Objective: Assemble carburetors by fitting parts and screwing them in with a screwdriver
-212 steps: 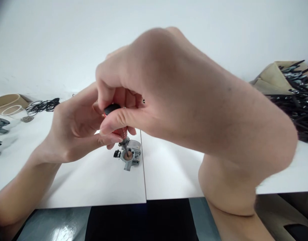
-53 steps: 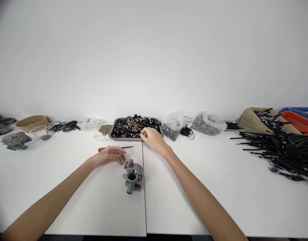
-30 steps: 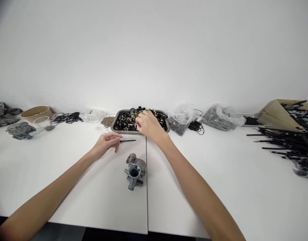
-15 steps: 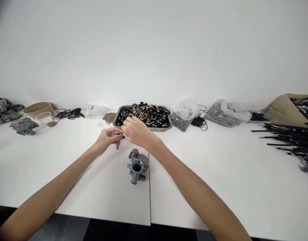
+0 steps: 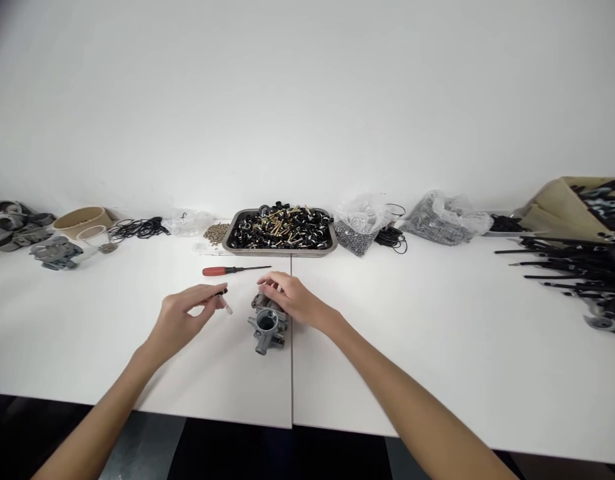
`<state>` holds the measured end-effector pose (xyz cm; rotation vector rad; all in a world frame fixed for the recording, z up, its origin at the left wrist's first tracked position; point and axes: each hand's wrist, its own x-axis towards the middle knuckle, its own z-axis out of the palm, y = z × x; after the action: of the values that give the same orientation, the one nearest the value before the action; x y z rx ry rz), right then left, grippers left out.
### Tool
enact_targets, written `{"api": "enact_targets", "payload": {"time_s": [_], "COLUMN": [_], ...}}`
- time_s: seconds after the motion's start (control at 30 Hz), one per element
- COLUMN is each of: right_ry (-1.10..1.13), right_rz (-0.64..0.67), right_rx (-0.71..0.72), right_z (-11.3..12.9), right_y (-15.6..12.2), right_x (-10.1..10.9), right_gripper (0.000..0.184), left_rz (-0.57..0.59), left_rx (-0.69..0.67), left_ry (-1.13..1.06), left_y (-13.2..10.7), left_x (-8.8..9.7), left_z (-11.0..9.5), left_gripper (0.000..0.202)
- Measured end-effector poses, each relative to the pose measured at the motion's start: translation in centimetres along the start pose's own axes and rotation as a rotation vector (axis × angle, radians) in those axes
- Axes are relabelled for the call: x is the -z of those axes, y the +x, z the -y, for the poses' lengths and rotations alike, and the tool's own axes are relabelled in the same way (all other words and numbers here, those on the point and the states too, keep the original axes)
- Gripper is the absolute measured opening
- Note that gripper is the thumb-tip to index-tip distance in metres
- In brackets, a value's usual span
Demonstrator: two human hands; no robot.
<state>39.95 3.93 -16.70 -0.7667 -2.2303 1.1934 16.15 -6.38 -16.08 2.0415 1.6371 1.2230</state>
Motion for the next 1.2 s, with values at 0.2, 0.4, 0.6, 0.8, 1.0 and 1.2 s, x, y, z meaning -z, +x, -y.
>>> {"api": "enact_targets", "payload": {"time_s": [0.2,0.4,0.6,0.8,1.0,1.2], "right_ry": [0.433,0.589,0.607,0.626,0.633,0.649], "right_rz": [0.110,0.098,0.077,0.089,0.087,0.092], "right_rx": [0.013,-0.022,0.006,0.025,0.024,0.018], "right_z": [-0.3,-0.2,-0.9,-1.1,-1.0,-1.1], "right_y": [-0.1,-0.2,0.0,0.0,-0.1,0.0], "right_x": [-1.1,-1.9,-2.2,-2.3,-2.4,-2.4], "right_gripper": [0.038,0.041,0.040,0.041,0.040,0.041], "left_rz": [-0.030,-0.072,-0.071,-0.043,-0.066,-0.126], "left_rx": [0.107,0.150,0.172,0.245,0.272,0.082], "left_ry": [-0.032,-0.074,-0.068,-0.089,-0.056,0.143], "left_y": [-3.0,-2.1,-1.9,-2.1,-2.7,-3.4], "left_x": [-1.6,-2.7,-3.3,-3.8,-4.0,-3.8], "left_z": [-1.2,-1.7,-2.2,-2.6,-3.1,-3.6], "left_gripper": [0.028,0.026,0.026,0.027,0.027,0.026]}}
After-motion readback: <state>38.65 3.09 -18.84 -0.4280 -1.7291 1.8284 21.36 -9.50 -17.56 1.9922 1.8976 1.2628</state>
